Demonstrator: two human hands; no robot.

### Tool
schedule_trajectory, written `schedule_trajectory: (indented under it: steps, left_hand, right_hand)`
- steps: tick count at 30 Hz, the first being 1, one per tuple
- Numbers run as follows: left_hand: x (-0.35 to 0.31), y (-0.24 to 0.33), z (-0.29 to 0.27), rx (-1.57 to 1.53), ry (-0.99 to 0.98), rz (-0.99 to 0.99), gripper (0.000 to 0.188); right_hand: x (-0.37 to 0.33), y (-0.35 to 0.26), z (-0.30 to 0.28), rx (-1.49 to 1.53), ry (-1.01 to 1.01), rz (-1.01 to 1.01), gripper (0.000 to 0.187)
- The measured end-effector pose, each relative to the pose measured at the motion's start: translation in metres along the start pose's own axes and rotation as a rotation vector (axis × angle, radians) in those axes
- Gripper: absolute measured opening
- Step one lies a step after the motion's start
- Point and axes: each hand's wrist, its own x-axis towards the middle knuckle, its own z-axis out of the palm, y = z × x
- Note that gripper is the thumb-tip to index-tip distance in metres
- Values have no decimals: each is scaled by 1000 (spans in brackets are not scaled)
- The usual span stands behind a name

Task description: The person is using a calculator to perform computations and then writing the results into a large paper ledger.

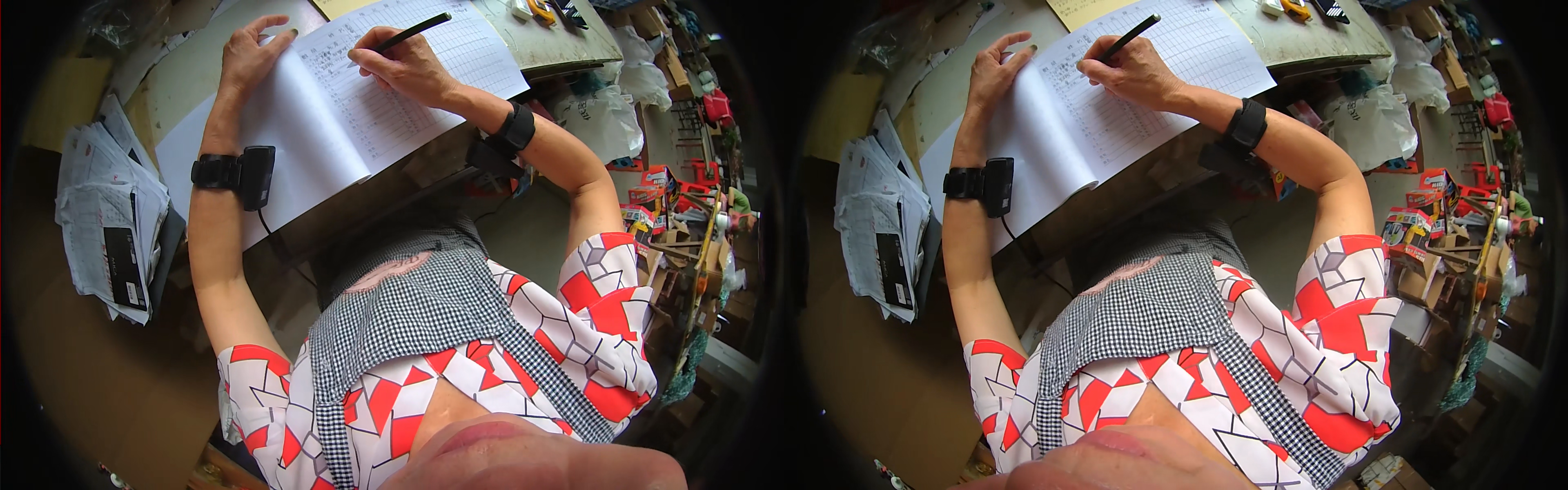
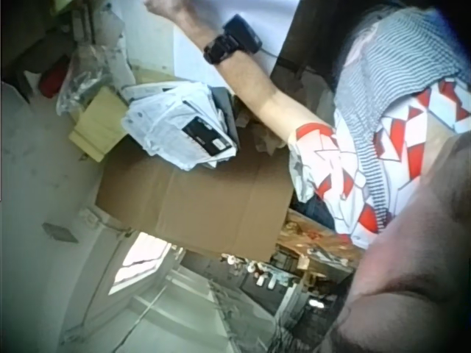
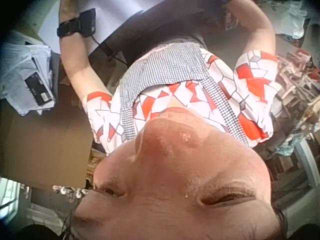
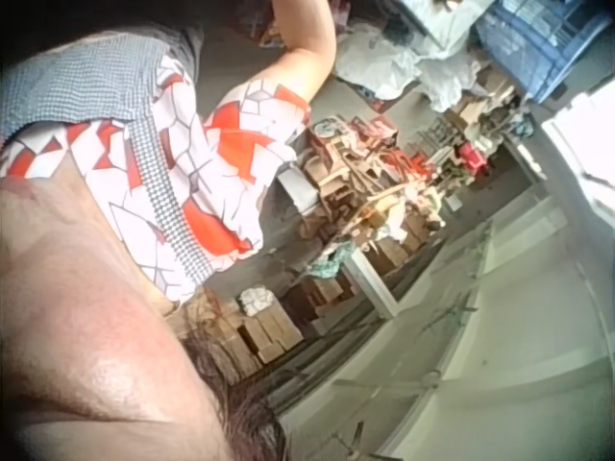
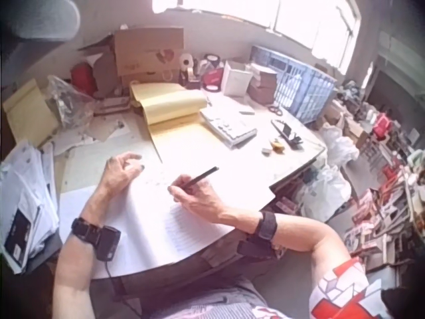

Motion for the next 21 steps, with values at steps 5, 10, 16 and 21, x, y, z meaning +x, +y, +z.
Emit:
schedule_trajectory:
  steps: [5,10,16,21]
  left_hand:
    - [0,-1,8,1,63,45,35]
    - [0,1,5,-48,14,7,34]
    - [-1,3,4,-60,-22,19,33]
    - [-1,-2,1,-66,-52,30,35]
  right_hand:
    - [1,8,-2,-61,43,-62,20]
    - [6,6,-1,-54,43,-35,21]
    - [8,10,-3,-26,60,-34,21]
    - [9,9,-2,-60,40,-22,23]
